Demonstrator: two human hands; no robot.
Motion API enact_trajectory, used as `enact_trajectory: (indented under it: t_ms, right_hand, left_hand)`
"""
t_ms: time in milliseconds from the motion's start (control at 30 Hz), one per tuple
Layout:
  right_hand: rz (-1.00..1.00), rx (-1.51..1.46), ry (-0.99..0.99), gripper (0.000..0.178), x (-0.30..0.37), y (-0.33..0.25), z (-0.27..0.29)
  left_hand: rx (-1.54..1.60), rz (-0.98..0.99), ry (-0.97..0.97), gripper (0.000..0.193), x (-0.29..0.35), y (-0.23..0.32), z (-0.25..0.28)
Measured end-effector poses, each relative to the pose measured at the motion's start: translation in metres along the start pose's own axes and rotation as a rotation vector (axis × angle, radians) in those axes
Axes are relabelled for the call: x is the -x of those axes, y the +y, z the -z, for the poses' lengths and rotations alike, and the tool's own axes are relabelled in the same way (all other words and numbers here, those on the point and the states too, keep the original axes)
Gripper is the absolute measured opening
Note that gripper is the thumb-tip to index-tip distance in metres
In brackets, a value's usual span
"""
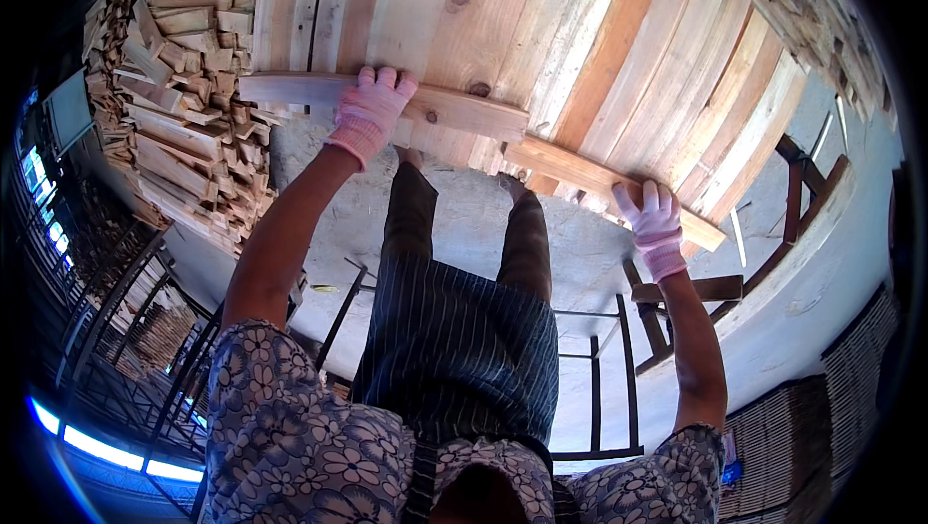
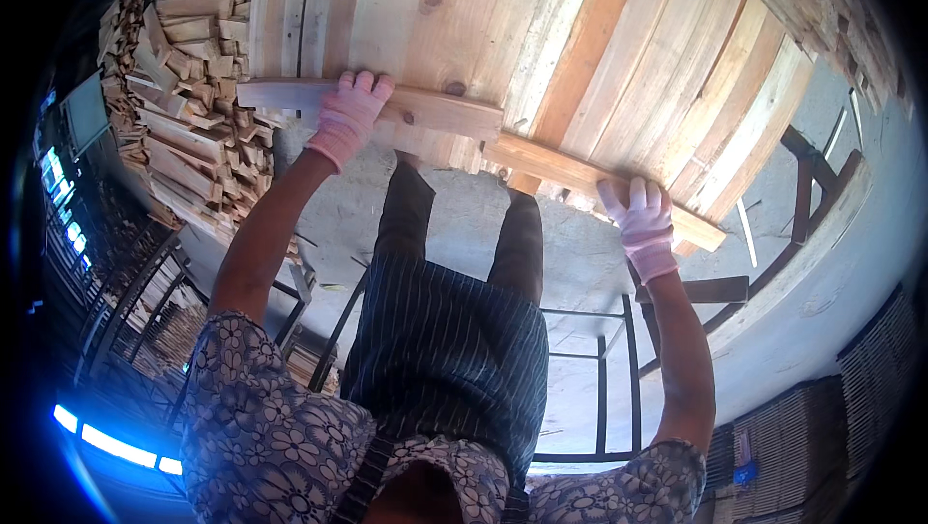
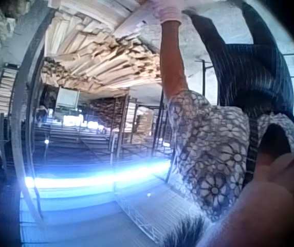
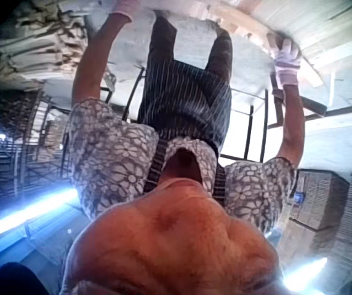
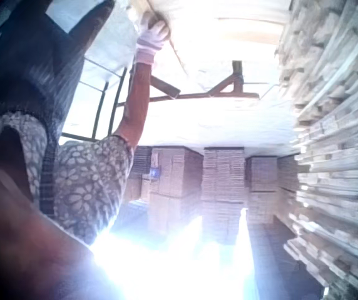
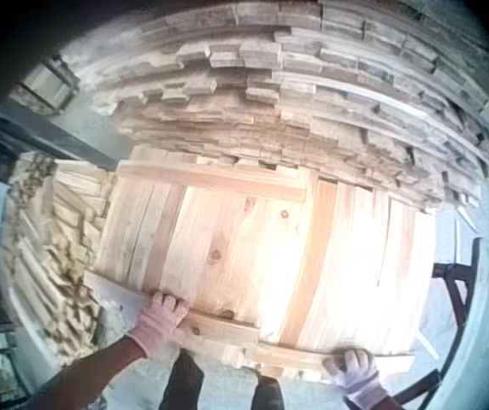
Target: The person stacks wooden planks on a metal rack in a workshop. They pick up planks from a pile, align them, and place them onto the rack repeatedly.
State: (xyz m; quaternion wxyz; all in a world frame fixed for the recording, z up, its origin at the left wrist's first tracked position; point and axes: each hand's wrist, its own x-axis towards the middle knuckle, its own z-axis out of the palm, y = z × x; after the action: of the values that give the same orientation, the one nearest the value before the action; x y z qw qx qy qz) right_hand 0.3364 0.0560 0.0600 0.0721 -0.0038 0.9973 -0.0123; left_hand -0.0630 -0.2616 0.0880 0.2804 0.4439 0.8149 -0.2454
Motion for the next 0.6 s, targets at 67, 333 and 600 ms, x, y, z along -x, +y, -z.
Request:
enact_trajectory:
  t_ms: [67, 333, 600]
  right_hand:
    - [0.025, -0.004, -0.004, 0.060, -0.004, 0.006, -0.007]
    - [0.045, 0.095, -0.180, 0.056, 0.006, 0.003, -0.022]
    - [0.078, -0.009, -0.471, 0.056, -0.070, -0.057, 0.077]
  left_hand:
    - [0.023, 0.021, 0.057, 0.042, 0.002, -0.003, -0.011]
    - [0.067, 0.140, 0.189, 0.040, 0.000, 0.019, -0.016]
    - [1.065, 0.596, 0.597, 0.062, 0.090, -0.130, -0.060]
